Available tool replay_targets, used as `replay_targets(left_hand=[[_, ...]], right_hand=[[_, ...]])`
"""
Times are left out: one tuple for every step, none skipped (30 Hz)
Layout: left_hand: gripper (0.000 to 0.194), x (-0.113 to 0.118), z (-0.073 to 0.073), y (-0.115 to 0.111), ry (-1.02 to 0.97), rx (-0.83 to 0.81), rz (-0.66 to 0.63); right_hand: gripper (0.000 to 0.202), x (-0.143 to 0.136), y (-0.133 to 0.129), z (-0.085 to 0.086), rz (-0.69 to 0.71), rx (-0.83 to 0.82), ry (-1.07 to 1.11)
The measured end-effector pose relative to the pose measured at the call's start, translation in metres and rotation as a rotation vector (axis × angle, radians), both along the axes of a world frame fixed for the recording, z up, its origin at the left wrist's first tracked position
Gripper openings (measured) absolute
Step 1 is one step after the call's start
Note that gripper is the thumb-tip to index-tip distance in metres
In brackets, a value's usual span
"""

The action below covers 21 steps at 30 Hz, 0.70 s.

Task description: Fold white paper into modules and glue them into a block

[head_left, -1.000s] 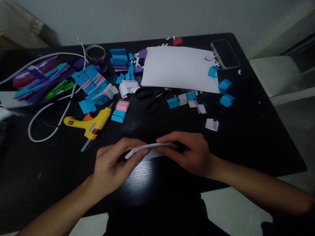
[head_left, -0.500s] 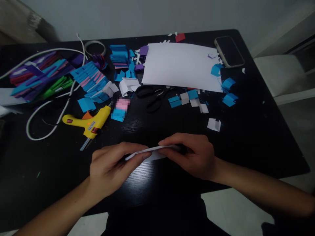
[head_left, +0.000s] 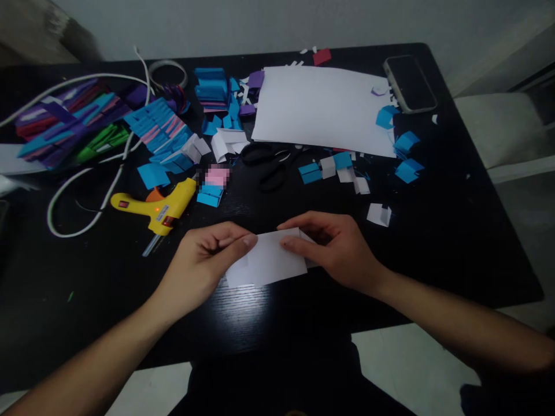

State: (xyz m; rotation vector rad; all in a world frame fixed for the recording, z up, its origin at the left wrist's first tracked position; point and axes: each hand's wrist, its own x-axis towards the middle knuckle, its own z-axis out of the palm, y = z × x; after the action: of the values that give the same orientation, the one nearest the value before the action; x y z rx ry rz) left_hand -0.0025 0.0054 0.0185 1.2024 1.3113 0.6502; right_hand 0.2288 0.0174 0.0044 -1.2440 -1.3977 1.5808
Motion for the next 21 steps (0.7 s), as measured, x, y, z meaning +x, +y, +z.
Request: replay_targets(left_hand=[[0.027,-0.0001,-0.0006,0.0016,-0.008,-0.020,-0.002],[0.027,-0.0003,-0.0014,0.0025,-0.006,-0.022,-0.003],[0.026,-0.0004,-0.0020,0.0029,0.002,-0.012,-0.003],[0.025,-0.0004,-0.0027,0.0028,0.013,0.004,-0.001],[0.023,-0.0004,-0.0031,0.0025,0.023,0.023,0.002],[0.022,-0.0002,-0.0035,0.0020,0.029,0.039,0.002],[0.021,0.0000,-0.0038,0.0016,0.032,0.052,0.002],[0.020,0.0003,-0.0041,0.0012,0.032,0.061,0.001],[0.019,0.0006,-0.0043,0.0009,0.031,0.068,0.002],[0.019,0.0009,-0.0045,0.0007,0.031,0.073,0.002],[0.019,0.0012,-0.0047,0.0006,0.032,0.076,0.002],[0.018,0.0012,-0.0048,0.0006,0.035,0.079,0.002],[0.018,0.0011,-0.0048,0.0006,0.036,0.083,0.001],[0.018,0.0008,-0.0047,0.0008,0.037,0.084,-0.002],[0.019,0.0002,-0.0045,0.0010,0.036,0.084,-0.007],[0.020,-0.0005,-0.0042,0.0014,0.033,0.079,-0.017],[0.022,-0.0013,-0.0038,0.0020,0.028,0.073,-0.029],[0.023,-0.0021,-0.0034,0.0026,0.023,0.064,-0.041],[0.025,-0.0029,-0.0030,0.0034,0.020,0.056,-0.052],[0.027,-0.0036,-0.0028,0.0041,0.020,0.050,-0.060],[0.028,-0.0041,-0.0027,0.0047,0.019,0.047,-0.063]], right_hand=[[0.018,0.0004,0.0016,-0.0003,0.008,-0.038,0.017],[0.017,0.0007,0.0029,-0.0004,0.016,-0.068,0.030],[0.017,0.0010,0.0038,-0.0003,0.024,-0.093,0.038],[0.017,0.0011,0.0044,-0.0002,0.028,-0.110,0.040],[0.017,0.0012,0.0047,0.0000,0.031,-0.120,0.038],[0.018,0.0012,0.0048,0.0002,0.033,-0.126,0.034],[0.018,0.0012,0.0047,0.0005,0.035,-0.129,0.029],[0.018,0.0012,0.0045,0.0007,0.037,-0.131,0.023],[0.018,0.0012,0.0044,0.0009,0.038,-0.131,0.018],[0.019,0.0011,0.0043,0.0010,0.040,-0.131,0.014],[0.019,0.0011,0.0043,0.0010,0.042,-0.132,0.012],[0.020,0.0010,0.0044,0.0010,0.044,-0.133,0.009],[0.020,0.0010,0.0046,0.0009,0.046,-0.133,0.007],[0.020,0.0011,0.0048,0.0007,0.047,-0.132,0.007],[0.020,0.0012,0.0050,0.0005,0.047,-0.128,0.007],[0.020,0.0013,0.0052,0.0003,0.046,-0.121,0.006],[0.020,0.0016,0.0054,0.0000,0.044,-0.112,0.006],[0.020,0.0019,0.0056,-0.0002,0.039,-0.101,0.008],[0.020,0.0022,0.0058,-0.0005,0.033,-0.089,0.012],[0.021,0.0025,0.0061,-0.0009,0.029,-0.080,0.013],[0.021,0.0028,0.0064,-0.0013,0.027,-0.072,0.012]])
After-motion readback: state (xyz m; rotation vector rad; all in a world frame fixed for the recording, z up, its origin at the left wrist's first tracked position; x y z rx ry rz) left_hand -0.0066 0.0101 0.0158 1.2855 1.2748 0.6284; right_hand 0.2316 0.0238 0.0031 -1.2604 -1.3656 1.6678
